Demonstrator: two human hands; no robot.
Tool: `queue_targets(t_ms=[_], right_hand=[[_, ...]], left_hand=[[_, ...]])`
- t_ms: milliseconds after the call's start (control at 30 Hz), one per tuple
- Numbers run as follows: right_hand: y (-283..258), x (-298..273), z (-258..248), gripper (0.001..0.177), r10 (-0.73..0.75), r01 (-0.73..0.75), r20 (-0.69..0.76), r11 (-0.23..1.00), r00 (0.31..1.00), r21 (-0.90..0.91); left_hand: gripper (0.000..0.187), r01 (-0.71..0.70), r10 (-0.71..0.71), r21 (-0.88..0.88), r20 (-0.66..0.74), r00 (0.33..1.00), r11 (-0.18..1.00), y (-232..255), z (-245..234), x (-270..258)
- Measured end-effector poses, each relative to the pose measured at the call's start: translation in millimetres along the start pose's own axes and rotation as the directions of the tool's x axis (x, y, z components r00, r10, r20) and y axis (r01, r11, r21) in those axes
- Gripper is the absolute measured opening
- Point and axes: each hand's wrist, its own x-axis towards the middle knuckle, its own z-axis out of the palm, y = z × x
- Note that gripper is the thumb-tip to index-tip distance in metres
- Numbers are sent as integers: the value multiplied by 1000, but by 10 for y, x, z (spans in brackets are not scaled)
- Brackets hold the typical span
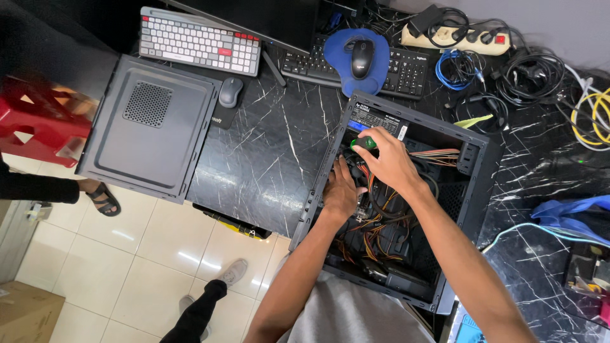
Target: The person uses a screwdriver to remove screws from a computer fan inside an open computer case. They then remove the fan and place it on a blue mat on the table. The person proceeds to remove the computer case cover and sets it aside.
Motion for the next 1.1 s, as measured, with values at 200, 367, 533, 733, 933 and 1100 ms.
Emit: queue_targets(t_ms=[200, 367, 533, 733, 933, 1100], right_hand=[[0, 5, 36, 21, 4, -1, 30, 997, 1000, -81], [-127, 63, 104, 24, 44, -24, 50, 938, 998, -345], [137, 143, 284, 41, -4, -7, -16, 792, 1000, -611], [178, 220, 235, 36, -155, 96, -59, 827, 986, -554], [220, 287, 92, 41, -145, 226, 232, 898, 962, -378], [325, 284, 275, 31, -136, 178, 117, 833, 984, -524]], left_hand=[[103, 22, -22, -12, -5, 1000, 1000, 28, -34, -30], [102, 14, -14, -2, -12, 1000, 1000, -10, 38, -7], [110, -29, 17, -172, -70, 997, 985, -48, 60, 64], [91, 32, -87, -433, -107, 990, 901, -56, 192, 270], [58, -37, -155, -455, -376, 914, 890, -109, 379, 669], [39, -143, -89, -359, -558, 825, 922, -63, 173, 633]])
